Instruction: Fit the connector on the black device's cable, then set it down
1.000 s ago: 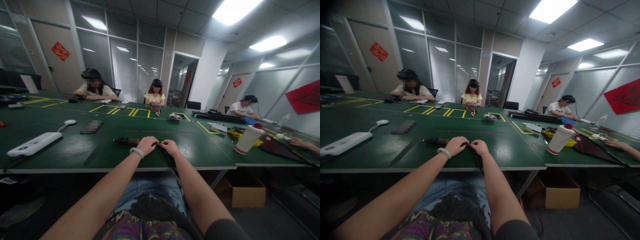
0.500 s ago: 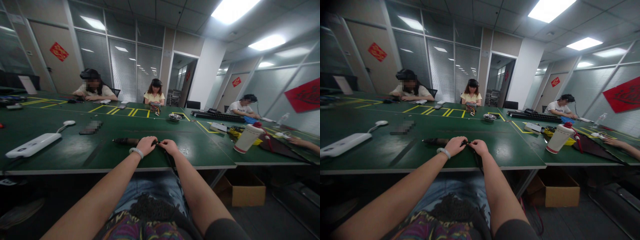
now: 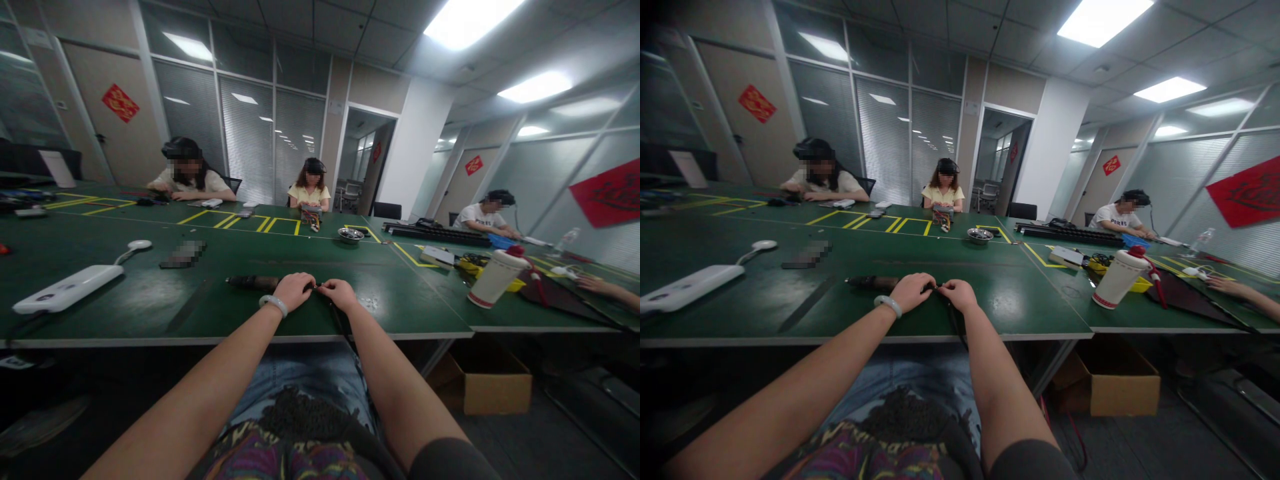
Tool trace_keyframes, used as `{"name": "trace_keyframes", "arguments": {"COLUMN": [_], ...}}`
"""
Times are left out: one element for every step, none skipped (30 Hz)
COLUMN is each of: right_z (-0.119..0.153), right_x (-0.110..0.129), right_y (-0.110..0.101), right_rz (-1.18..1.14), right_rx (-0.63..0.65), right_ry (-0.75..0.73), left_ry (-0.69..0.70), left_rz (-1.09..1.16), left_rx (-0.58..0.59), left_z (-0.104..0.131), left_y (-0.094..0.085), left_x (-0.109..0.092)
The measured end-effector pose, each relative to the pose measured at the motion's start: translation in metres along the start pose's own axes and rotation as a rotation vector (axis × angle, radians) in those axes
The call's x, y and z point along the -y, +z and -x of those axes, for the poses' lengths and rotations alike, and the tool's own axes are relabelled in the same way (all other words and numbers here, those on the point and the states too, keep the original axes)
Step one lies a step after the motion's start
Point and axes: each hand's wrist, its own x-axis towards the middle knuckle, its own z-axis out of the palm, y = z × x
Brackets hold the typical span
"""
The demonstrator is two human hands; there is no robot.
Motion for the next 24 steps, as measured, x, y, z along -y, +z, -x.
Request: {"name": "trace_keyframes", "arguments": {"right_z": [-0.0001,-0.0002,-0.0002,-0.0003,-0.0003,-0.0003,-0.0003,-0.0004,-0.0004,-0.0005,-0.0006,-0.0006,-0.0005,-0.0004,-0.0001,0.0002,0.0005,0.0009,0.0012,0.0015,0.0017,0.0018,0.0019,0.0019], "right_x": [-0.0004,-0.0008,-0.0011,-0.0012,-0.0012,-0.0011,-0.0009,-0.0007,-0.0004,-0.0001,0.0002,0.0005,0.0009,0.0013,0.0017,0.0022,0.0028,0.0033,0.0038,0.0043,0.0046,0.0049,0.005,0.005], "right_y": [0.0004,0.0007,0.001,0.0011,0.0012,0.0011,0.001,0.0009,0.0007,0.0006,0.0004,0.0002,0.0,-0.0002,-0.0005,-0.0008,-0.0011,-0.0013,-0.0016,-0.0018,-0.0019,-0.0021,-0.0021,-0.0022], "right_rz": [0.002,0.003,0.005,0.005,0.006,0.006,0.006,0.006,0.007,0.008,0.009,0.011,0.013,0.016,0.017,0.018,0.019,0.018,0.017,0.015,0.014,0.014,0.014,0.014], "right_rx": [-0.001,-0.003,-0.004,-0.005,-0.005,-0.003,-0.001,0.0,0.002,0.002,0.001,-0.001,-0.002,-0.002,-0.003,-0.003,-0.002,-0.002,-0.001,0.0,0.001,0.003,0.005,0.007], "right_ry": [0.002,0.004,0.005,0.005,0.005,0.003,0.002,0.001,-0.001,-0.001,0.0,0.001,0.003,0.004,0.006,0.007,0.007,0.007,0.006,0.007,0.007,0.009,0.011,0.014], "left_ry": [-0.003,-0.004,-0.004,-0.002,0.001,0.006,0.012,0.016,0.019,0.02,0.02,0.017,0.012,0.005,-0.001,-0.008,-0.012,-0.013,-0.012,-0.009,-0.005,-0.002,0.0,0.0], "left_rz": [-0.002,-0.003,-0.003,-0.003,-0.002,-0.001,0.0,0.001,0.001,0.001,0.001,0.001,0.0,0.0,-0.001,-0.002,-0.002,-0.001,0.0,0.001,0.003,0.005,0.006,0.007], "left_rx": [-0.001,-0.002,-0.003,-0.003,-0.002,0.0,0.002,0.005,0.006,0.006,0.005,0.003,0.0,-0.004,-0.006,-0.007,-0.006,-0.004,0.0,0.003,0.007,0.01,0.012,0.012], "left_z": [-0.0001,-0.0002,-0.0003,-0.0003,-0.0004,-0.0003,-0.0003,-0.0002,-0.0002,-0.0001,0.0,0.0,0.0001,0.0,0.0,0.0,-0.0001,-0.0001,-0.0002,-0.0002,-0.0002,-0.0001,-0.0001,-0.0001], "left_y": [0.0002,0.0004,0.0006,0.0006,0.0006,0.0006,0.0005,0.0005,0.0005,0.0006,0.0008,0.0009,0.0011,0.0012,0.0012,0.0012,0.001,0.0008,0.0005,0.0001,-0.0002,-0.0005,-0.0008,-0.0009], "left_x": [0.0002,0.0004,0.0005,0.0007,0.0008,0.0008,0.0009,0.0008,0.0008,0.0007,0.0006,0.0005,0.0005,0.0004,0.0004,0.0004,0.0004,0.0004,0.0004,0.0004,0.0004,0.0003,0.0002,0.0001]}}
